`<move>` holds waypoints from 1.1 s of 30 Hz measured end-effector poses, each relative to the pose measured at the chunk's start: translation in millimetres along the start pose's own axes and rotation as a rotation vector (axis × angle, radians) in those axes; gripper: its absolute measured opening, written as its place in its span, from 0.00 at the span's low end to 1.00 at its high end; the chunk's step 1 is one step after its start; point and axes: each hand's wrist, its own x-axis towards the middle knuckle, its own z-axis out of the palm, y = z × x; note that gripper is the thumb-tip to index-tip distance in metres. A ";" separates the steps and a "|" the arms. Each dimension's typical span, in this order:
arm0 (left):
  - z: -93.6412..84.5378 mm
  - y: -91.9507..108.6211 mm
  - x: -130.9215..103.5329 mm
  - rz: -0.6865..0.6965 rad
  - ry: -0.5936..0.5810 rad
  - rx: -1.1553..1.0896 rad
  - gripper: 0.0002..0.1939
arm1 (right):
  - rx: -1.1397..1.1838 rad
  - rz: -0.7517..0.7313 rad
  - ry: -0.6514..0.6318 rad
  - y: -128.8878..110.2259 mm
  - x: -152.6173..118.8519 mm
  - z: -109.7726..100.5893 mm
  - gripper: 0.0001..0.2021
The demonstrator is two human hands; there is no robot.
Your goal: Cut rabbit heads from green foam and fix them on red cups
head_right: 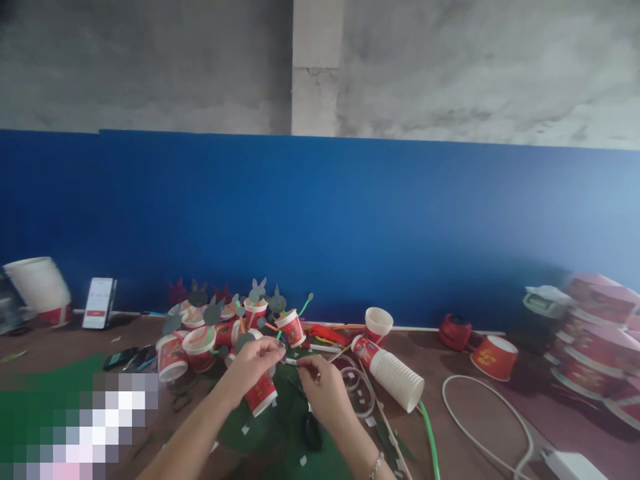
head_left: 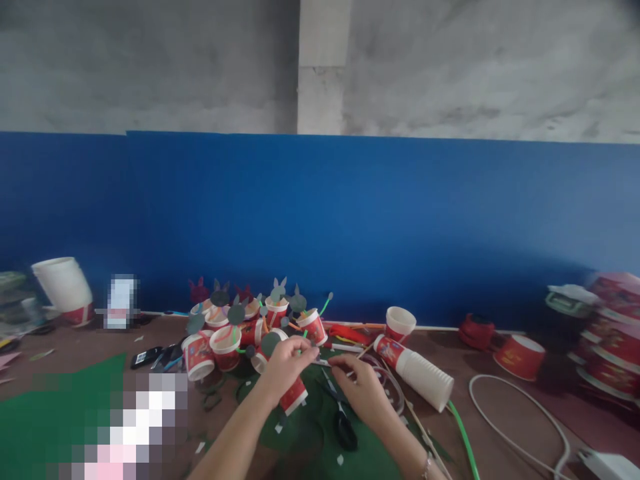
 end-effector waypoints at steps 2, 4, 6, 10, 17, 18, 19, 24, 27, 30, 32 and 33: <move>0.1 3.0 -1.9 0.066 -0.051 0.087 0.14 | 0.140 0.023 -0.039 -4.4 0.0 0.9 0.13; 1.5 4.5 -3.5 0.103 -0.087 0.168 0.12 | 0.262 0.064 -0.083 -6.9 0.9 2.5 0.15; 2.2 4.4 -4.4 0.111 -0.097 0.237 0.12 | 0.296 0.089 -0.109 -7.2 3.4 4.1 0.13; -5.9 3.4 -4.5 0.141 -0.141 0.349 0.14 | 0.201 0.063 -0.142 -7.6 12.8 3.8 0.05; -26.3 4.6 -9.9 -0.054 -0.022 0.816 0.17 | 0.147 0.091 0.020 -18.6 26.5 3.9 0.08; -24.1 5.4 -11.4 -0.105 -0.053 0.870 0.21 | 0.145 0.090 0.034 -19.8 27.4 5.1 0.08; -20.4 6.4 -12.9 -0.126 -0.091 0.895 0.23 | 0.142 0.086 0.045 -20.7 28.2 6.1 0.09; 5.3 14.0 -19.4 0.039 -0.230 0.919 0.26 | 0.203 0.016 0.144 -19.6 33.4 2.3 0.11; 14.2 21.4 -25.7 0.159 -0.325 0.883 0.28 | 0.263 0.014 0.230 -14.5 38.1 -7.3 0.12; 17.4 28.8 -33.4 0.249 -0.375 0.851 0.25 | 0.251 0.014 0.256 -9.0 42.5 -15.6 0.12; 18.9 31.3 -37.6 0.281 -0.393 0.837 0.22 | 0.234 0.005 0.239 -6.6 44.4 -17.9 0.12; 19.7 31.5 -39.2 0.293 -0.400 0.828 0.22 | 0.234 0.010 0.224 -5.9 44.9 -18.1 0.11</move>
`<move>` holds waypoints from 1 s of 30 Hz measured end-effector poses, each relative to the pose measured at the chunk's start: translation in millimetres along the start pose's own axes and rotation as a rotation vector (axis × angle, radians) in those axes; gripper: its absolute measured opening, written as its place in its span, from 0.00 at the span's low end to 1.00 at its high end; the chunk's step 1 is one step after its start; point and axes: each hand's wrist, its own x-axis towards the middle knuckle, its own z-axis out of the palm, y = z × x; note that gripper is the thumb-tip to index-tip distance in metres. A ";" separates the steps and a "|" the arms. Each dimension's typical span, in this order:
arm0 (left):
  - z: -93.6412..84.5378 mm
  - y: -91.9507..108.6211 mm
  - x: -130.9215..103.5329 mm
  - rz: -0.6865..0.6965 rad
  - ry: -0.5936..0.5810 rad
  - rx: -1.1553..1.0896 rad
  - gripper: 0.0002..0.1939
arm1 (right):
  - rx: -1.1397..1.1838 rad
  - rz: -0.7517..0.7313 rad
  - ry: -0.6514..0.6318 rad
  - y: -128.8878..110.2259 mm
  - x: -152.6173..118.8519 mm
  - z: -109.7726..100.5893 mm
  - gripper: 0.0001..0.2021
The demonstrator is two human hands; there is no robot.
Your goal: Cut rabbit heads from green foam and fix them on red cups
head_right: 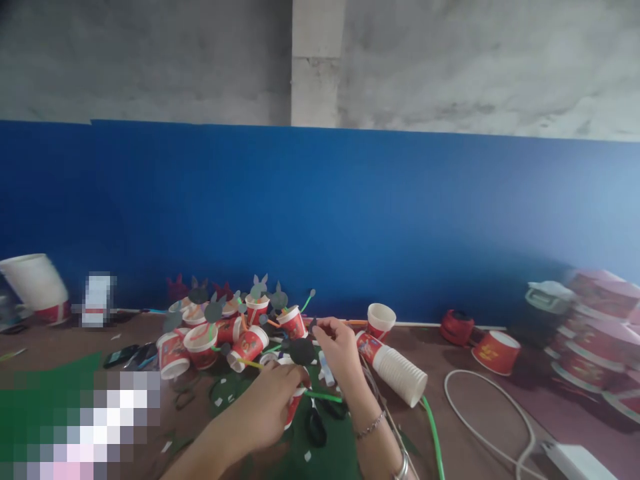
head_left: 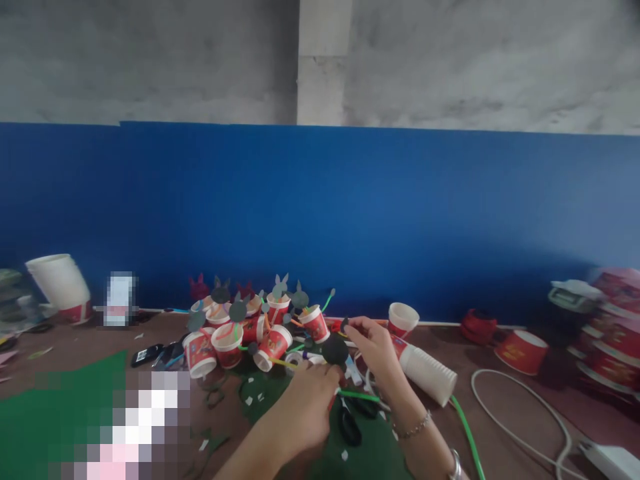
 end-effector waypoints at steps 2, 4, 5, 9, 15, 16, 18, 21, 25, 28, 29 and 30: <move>2.4 0.9 -1.0 0.017 0.007 -0.018 0.20 | 0.022 0.030 -0.040 0.4 0.0 0.7 0.11; 4.4 -0.4 -0.8 0.016 0.019 -0.042 0.18 | 0.058 0.067 -0.086 -0.6 -1.1 1.4 0.11; 4.6 -2.0 -0.4 0.008 0.023 -0.052 0.18 | 0.072 0.081 -0.098 -1.7 -1.7 1.3 0.11; 2.5 -15.7 3.4 -0.118 0.017 -0.052 0.21 | 0.077 0.117 -0.058 -7.6 -3.5 -3.0 0.12; 9.8 -38.1 16.3 -0.237 0.349 -0.090 0.11 | 0.097 0.136 -0.134 -9.9 -5.6 -2.8 0.09; 11.7 -39.2 18.6 -0.211 0.417 -0.168 0.09 | 0.090 0.117 -0.175 -10.5 -7.1 -0.5 0.08; 14.5 -39.4 22.4 -0.183 0.511 -0.355 0.09 | 0.071 0.076 -0.247 -13.0 -11.2 5.0 0.07; 14.8 -38.2 25.1 -0.213 0.566 -0.528 0.08 | 0.011 0.039 -0.323 -18.4 -17.0 11.0 0.07; 10.1 -38.7 24.7 -0.227 0.564 -0.614 0.08 | -0.107 0.010 -0.380 -13.1 -11.7 7.0 0.10; 8.8 -42.3 24.7 -0.313 0.588 -0.667 0.09 | -0.597 0.003 -0.217 6.8 -1.5 -1.5 0.14; 9.3 -44.1 25.1 -0.341 0.597 -0.691 0.10 | -0.702 0.024 -0.180 14.9 0.6 -3.5 0.13; 10.3 -46.0 25.5 -0.359 0.601 -0.719 0.11 | -0.770 0.047 -0.161 23.0 1.5 -4.5 0.12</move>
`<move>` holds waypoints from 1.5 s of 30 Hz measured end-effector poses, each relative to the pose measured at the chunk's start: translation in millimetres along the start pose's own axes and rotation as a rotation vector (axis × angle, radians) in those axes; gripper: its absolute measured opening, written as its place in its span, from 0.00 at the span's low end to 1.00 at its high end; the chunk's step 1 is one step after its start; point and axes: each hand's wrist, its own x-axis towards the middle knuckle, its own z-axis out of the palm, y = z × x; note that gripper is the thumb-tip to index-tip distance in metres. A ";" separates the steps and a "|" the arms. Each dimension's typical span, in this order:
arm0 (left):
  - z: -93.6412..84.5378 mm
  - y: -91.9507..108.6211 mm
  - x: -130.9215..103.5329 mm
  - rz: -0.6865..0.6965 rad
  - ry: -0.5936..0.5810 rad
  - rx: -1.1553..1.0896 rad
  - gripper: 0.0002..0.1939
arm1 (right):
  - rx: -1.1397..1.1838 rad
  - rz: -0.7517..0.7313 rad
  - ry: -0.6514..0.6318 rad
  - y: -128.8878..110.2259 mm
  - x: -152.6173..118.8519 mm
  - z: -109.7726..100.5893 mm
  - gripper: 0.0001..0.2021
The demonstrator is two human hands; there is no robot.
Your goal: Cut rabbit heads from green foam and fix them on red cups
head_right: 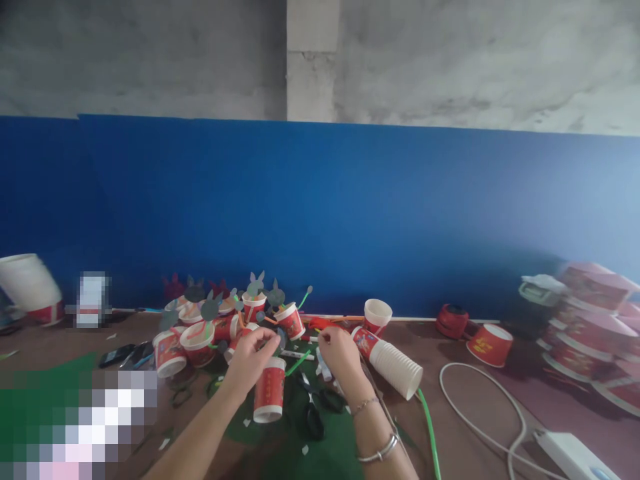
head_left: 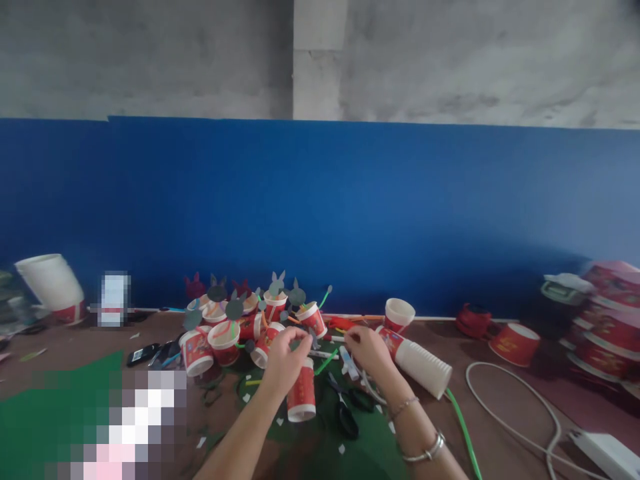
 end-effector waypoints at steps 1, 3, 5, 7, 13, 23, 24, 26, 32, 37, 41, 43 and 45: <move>0.0 -2.3 1.0 -0.017 0.002 -0.023 0.11 | -0.064 0.027 0.006 5.3 0.3 5.3 0.11; 0.1 -7.0 2.9 -0.032 0.003 -0.061 0.11 | -0.171 0.058 0.007 11.5 -1.7 16.3 0.07; -0.1 -11.3 5.0 -0.025 0.018 -0.081 0.11 | -0.246 0.065 0.007 12.3 -4.8 25.1 0.05; -0.9 -14.8 7.0 -0.011 0.050 -0.091 0.10 | -0.301 0.060 0.002 9.4 -6.4 28.5 0.06; -4.4 -17.2 9.0 0.032 0.138 -0.004 0.10 | -0.317 0.102 0.037 -11.0 -5.3 1.1 0.11; -1.2 -9.0 1.5 0.249 0.205 0.285 0.07 | -0.091 -0.239 0.083 -62.5 -36.0 -10.1 0.04; -1.0 -8.4 1.3 0.262 0.203 0.294 0.07 | -0.088 -0.245 0.091 -64.2 -37.3 -8.0 0.04; -0.9 -7.0 0.9 0.282 0.194 0.314 0.07 | -0.079 -0.251 0.100 -65.7 -38.3 -5.1 0.04; -2.4 -3.8 -2.1 0.389 0.186 0.446 0.06 | -0.088 -0.257 0.118 -64.4 -37.5 -4.9 0.05; -4.1 -5.5 -1.3 0.437 0.231 0.482 0.07 | -0.090 -0.246 0.114 -66.6 -38.7 -6.6 0.07; -5.0 -6.5 1.0 0.368 0.187 0.425 0.07 | -0.095 -0.235 0.091 -61.4 -34.4 -10.7 0.08; -6.1 -7.7 2.8 0.290 0.178 0.362 0.08 | -0.148 -0.166 0.090 -51.0 -27.8 -12.6 0.10; -7.3 -10.9 5.3 0.191 0.159 0.294 0.09 | -0.227 -0.062 0.093 -35.9 -19.6 -12.3 0.10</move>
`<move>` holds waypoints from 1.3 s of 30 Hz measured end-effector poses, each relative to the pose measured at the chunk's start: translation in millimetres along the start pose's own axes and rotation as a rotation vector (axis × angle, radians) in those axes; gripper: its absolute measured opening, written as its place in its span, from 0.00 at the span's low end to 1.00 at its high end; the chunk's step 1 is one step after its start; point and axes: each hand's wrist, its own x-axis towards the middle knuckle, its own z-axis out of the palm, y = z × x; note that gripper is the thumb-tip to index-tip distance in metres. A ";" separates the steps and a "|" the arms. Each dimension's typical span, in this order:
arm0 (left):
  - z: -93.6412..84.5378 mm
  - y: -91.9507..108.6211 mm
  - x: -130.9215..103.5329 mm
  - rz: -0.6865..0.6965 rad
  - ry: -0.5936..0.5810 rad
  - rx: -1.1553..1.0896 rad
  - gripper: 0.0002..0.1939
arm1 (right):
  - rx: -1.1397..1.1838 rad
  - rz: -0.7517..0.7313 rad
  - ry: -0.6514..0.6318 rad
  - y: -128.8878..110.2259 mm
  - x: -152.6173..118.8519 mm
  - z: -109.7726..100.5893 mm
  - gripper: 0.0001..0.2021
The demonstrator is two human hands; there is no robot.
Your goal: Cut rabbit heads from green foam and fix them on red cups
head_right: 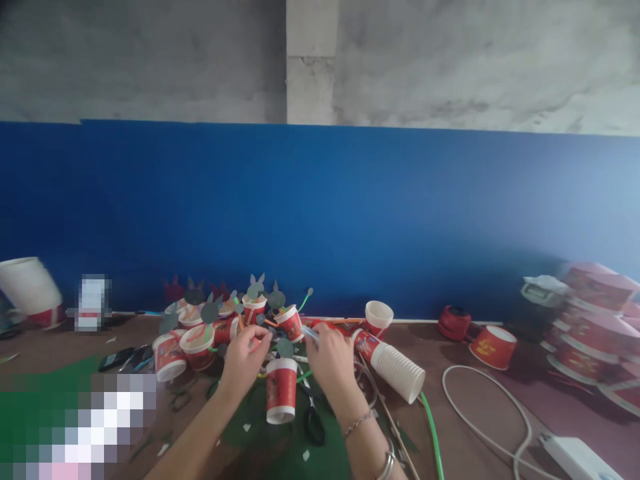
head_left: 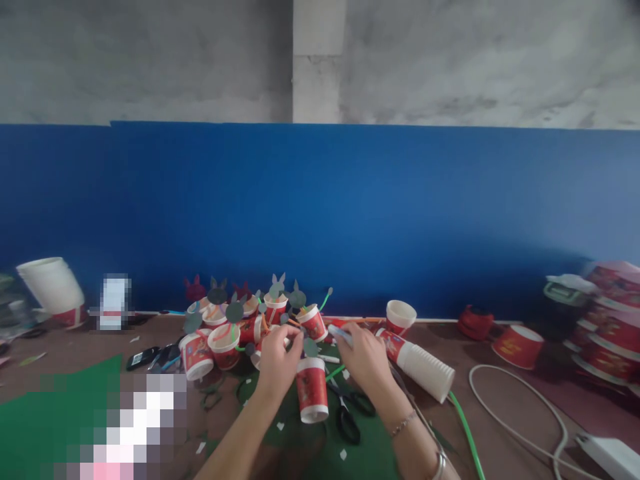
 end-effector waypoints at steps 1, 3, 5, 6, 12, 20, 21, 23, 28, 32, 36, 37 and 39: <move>0.6 -2.8 0.9 -0.043 -0.029 -0.025 0.09 | -0.052 0.051 -0.018 7.9 3.3 3.7 0.11; 3.4 -10.3 2.3 -0.095 -0.118 -0.049 0.09 | -0.116 0.142 -0.054 22.2 8.1 13.1 0.11; 8.3 -19.3 3.0 -0.106 -0.188 -0.043 0.07 | -0.125 0.178 -0.075 32.3 10.6 23.0 0.10; 11.2 -24.0 3.0 -0.105 -0.199 -0.036 0.07 | -0.112 0.186 -0.079 35.4 11.1 27.1 0.09; 23.9 -38.5 -0.7 -0.108 -0.186 0.001 0.05 | 0.044 0.134 -0.055 28.9 14.0 32.5 0.11; 19.9 -22.9 -4.5 0.041 -0.234 -0.111 0.05 | 0.692 -0.130 -0.160 -8.5 5.9 35.7 0.08; 20.4 -22.1 -5.0 0.042 -0.249 -0.115 0.06 | 0.680 -0.115 -0.150 -8.7 5.3 35.8 0.07; 23.3 -21.7 -7.3 0.014 -0.284 -0.114 0.07 | 0.657 -0.083 -0.126 -5.2 6.0 35.7 0.06; 35.6 -21.9 -20.3 0.048 -0.284 0.025 0.11 | 0.668 0.001 -0.018 12.2 14.2 36.0 0.05; 37.5 -18.0 -29.2 0.214 -0.241 0.045 0.11 | 0.806 0.079 0.054 22.3 19.8 32.7 0.06; 30.3 -12.4 -33.0 0.320 -0.262 -0.075 0.07 | 1.009 0.194 0.076 30.1 21.4 23.1 0.09; 28.4 -11.1 -33.6 0.348 -0.274 -0.088 0.06 | 1.051 0.223 0.065 31.3 21.3 20.4 0.10; 25.3 -8.3 -35.0 0.411 -0.298 -0.092 0.06 | 1.109 0.263 0.016 31.9 20.7 15.8 0.11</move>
